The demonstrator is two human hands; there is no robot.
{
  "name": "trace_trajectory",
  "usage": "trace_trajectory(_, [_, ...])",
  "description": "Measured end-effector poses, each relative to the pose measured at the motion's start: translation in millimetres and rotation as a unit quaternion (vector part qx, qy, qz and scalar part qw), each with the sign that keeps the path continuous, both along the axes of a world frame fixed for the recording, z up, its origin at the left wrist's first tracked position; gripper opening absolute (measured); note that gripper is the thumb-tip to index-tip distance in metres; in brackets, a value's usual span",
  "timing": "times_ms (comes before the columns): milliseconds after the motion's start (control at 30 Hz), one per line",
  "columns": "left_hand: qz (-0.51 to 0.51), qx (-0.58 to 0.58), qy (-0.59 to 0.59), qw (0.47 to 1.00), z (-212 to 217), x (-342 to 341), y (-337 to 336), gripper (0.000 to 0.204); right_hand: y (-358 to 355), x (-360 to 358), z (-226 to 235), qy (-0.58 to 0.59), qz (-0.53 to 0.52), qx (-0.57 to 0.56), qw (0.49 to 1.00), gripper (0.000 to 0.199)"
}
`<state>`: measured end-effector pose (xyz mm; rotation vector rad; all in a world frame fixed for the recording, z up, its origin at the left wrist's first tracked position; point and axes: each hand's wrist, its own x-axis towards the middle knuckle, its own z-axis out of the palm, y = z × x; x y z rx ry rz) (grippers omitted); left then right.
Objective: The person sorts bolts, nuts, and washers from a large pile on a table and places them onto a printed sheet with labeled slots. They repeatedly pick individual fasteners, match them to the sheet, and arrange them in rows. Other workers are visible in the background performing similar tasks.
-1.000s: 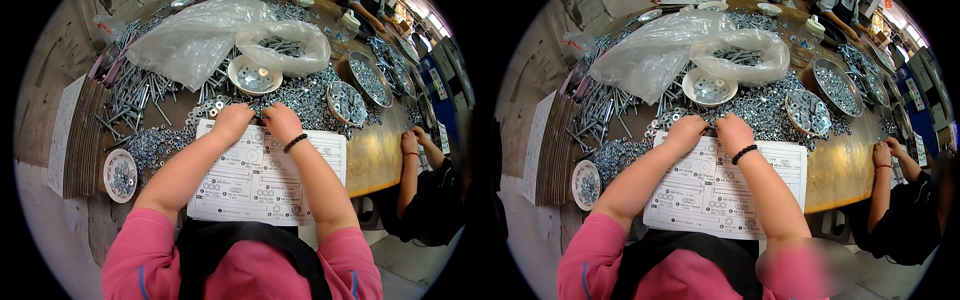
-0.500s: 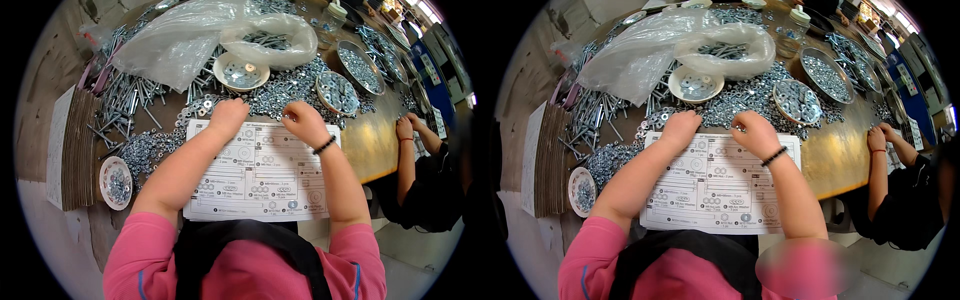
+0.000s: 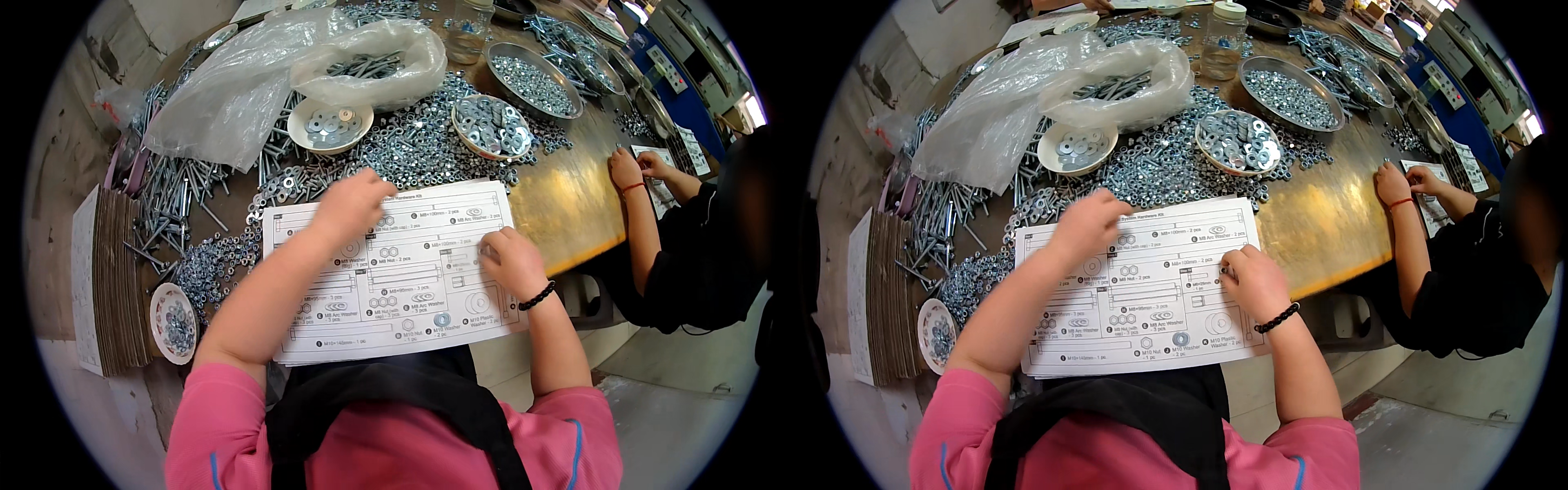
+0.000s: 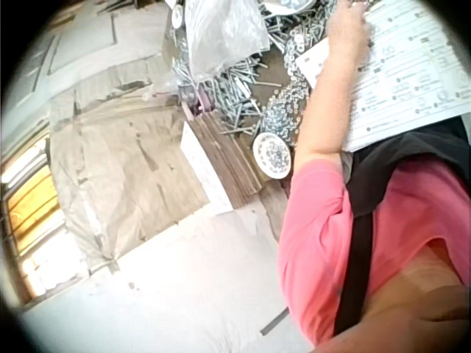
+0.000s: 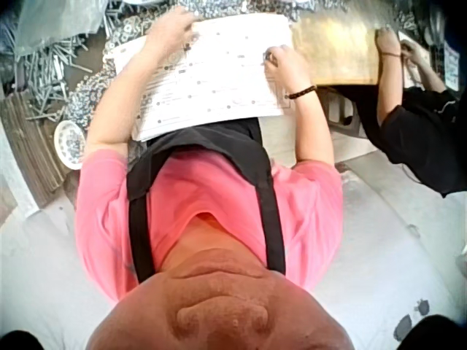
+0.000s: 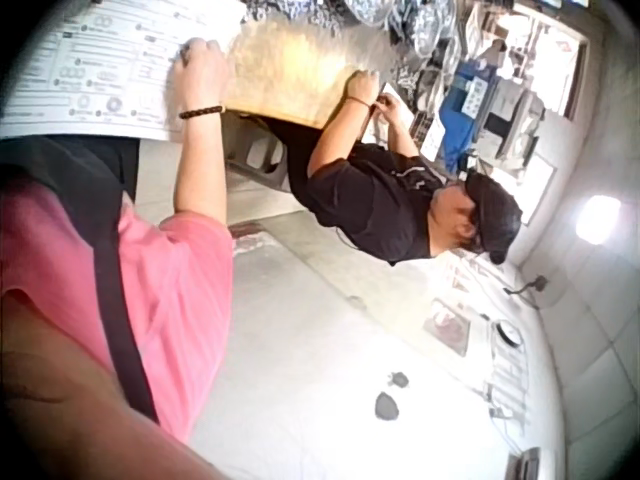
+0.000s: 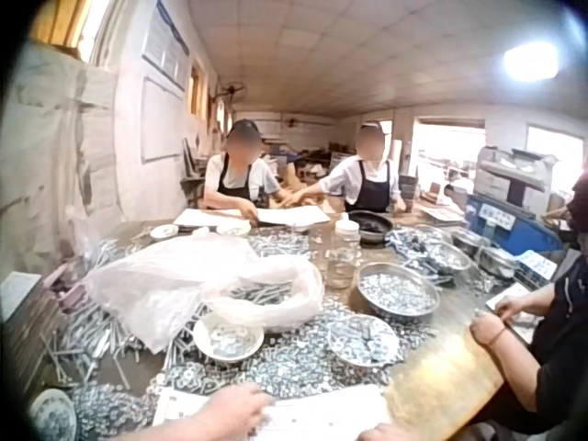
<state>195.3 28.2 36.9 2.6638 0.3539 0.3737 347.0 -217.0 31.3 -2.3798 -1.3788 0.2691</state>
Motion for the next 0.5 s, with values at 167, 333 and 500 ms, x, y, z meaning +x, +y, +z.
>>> trace_trajectory(167, [-0.044,-0.114,0.07,0.99,-0.7,20.5,-79.1,0.016,-1.3,-1.4,0.3,0.013,0.007,0.028,0.999,0.015])
trace_trajectory(333, [-0.051,0.018,-0.073,0.996,-36.1,27.3,-105.0,0.009,-4.2,-1.5,-3.3,0.016,0.007,0.053,0.998,0.014])
trace_trajectory(500, [-0.031,0.004,-0.062,0.998,-41.7,24.9,-109.4,0.011,-3.0,-0.8,-3.7,0.032,0.012,0.053,0.998,0.015])
